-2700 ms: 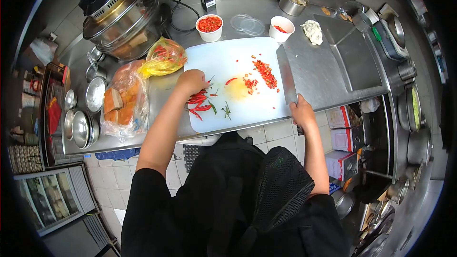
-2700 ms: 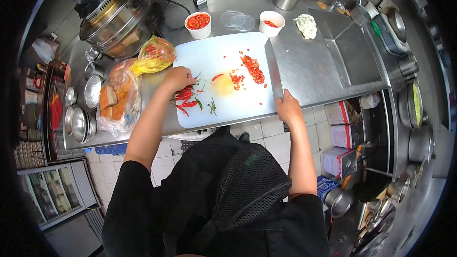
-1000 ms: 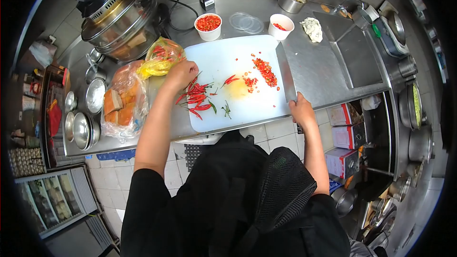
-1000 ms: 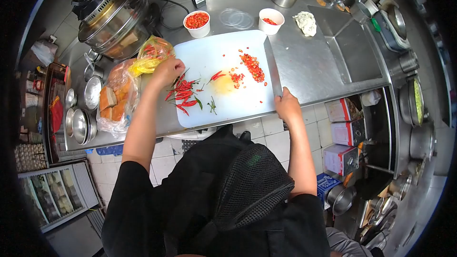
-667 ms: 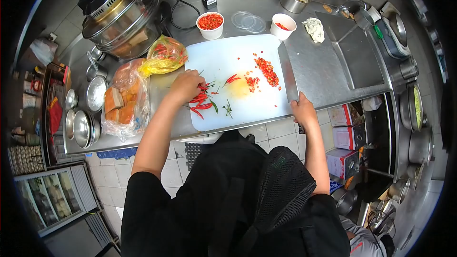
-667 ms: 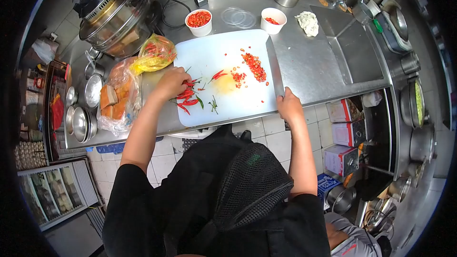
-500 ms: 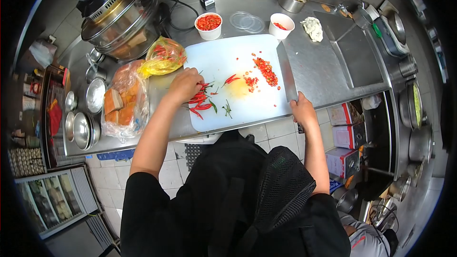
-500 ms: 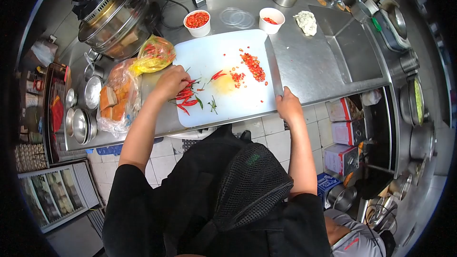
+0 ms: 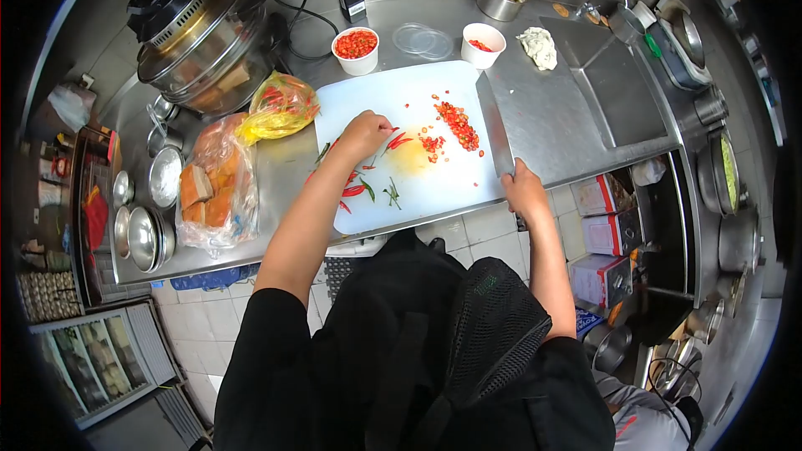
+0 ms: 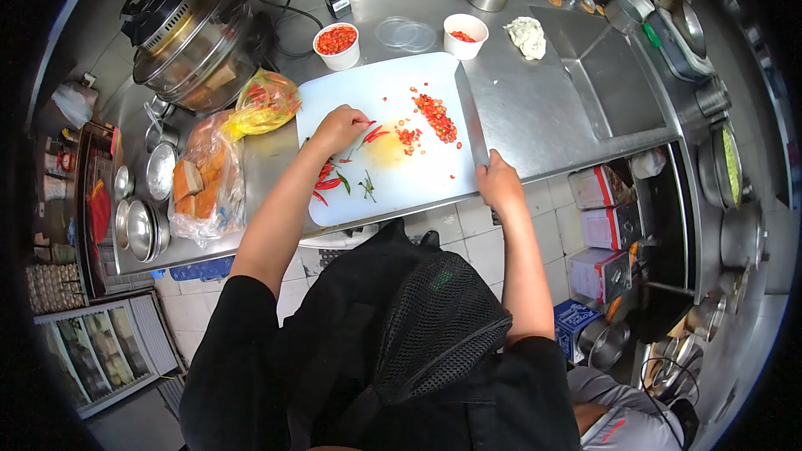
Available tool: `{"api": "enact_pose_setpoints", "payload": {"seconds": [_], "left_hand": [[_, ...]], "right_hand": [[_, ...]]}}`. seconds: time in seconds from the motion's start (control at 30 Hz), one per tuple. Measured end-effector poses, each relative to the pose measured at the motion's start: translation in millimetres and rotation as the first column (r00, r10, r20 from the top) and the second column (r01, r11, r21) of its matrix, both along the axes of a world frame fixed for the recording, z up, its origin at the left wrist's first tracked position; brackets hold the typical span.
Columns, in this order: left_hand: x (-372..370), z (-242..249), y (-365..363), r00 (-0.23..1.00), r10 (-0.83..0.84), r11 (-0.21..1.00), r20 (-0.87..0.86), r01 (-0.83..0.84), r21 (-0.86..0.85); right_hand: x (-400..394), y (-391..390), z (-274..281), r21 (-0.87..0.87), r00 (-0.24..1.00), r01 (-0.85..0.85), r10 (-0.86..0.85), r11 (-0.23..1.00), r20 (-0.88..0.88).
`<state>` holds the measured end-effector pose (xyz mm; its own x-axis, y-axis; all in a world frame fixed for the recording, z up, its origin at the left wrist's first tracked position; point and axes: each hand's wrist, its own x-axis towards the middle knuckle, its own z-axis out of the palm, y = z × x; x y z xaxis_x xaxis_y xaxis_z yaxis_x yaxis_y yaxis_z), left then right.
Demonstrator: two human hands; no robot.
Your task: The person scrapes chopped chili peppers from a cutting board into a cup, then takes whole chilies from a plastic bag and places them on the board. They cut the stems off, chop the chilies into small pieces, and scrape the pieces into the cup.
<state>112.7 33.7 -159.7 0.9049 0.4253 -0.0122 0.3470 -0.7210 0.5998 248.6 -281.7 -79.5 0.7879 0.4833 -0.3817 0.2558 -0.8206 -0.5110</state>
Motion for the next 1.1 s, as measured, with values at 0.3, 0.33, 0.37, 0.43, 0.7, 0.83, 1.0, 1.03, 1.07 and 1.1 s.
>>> {"api": "enact_pose_setpoints", "payload": {"seconds": [0.3,0.33,0.37,0.43,0.7,0.83,1.0,1.03,1.07,1.1], "left_hand": [[1,4,-8,0.995,0.102,0.982,0.008,-0.102,0.158],[-1,9,-11,0.995,0.103,0.982,0.007,-0.103,0.158],[-5,15,-15,0.995,0.093,0.978,-0.046,-0.083,0.189],[-7,21,-17,0.991,0.084,0.974,-0.100,-0.060,0.218],[-8,16,-4,0.978,0.086,0.991,-0.192,-0.104,-0.086],[-14,15,-1,0.994,0.092,0.968,-0.056,-0.102,-0.228],[-14,11,2,0.989,0.096,0.965,-0.112,-0.120,-0.232],[-14,9,2,0.989,0.098,0.965,-0.111,-0.122,-0.232],[-12,8,0,0.988,0.081,0.982,-0.133,-0.102,-0.158],[-12,8,-2,0.985,0.066,0.993,-0.157,-0.080,-0.084]], "right_hand": [[9,-5,-15,0.022,1.000,-0.020,0.020,1.000,0.020],[8,-4,-13,0.022,1.000,-0.021,0.020,1.000,0.020],[8,-4,-11,0.019,1.000,-0.021,0.021,1.000,0.013],[9,-5,-16,0.015,1.000,-0.019,0.019,1.000,0.006],[3,-1,-4,0.026,1.000,-0.006,0.006,1.000,0.008],[5,-3,-14,0.048,0.996,-0.035,0.030,0.998,0.088],[9,-4,-24,0.031,0.995,-0.039,0.036,0.999,0.093],[11,-5,-27,0.031,0.995,-0.041,0.038,0.999,0.095],[12,-6,-30,0.029,0.994,-0.046,0.042,0.999,0.101],[12,-6,-31,0.027,0.993,-0.050,0.046,0.998,0.108]]}}
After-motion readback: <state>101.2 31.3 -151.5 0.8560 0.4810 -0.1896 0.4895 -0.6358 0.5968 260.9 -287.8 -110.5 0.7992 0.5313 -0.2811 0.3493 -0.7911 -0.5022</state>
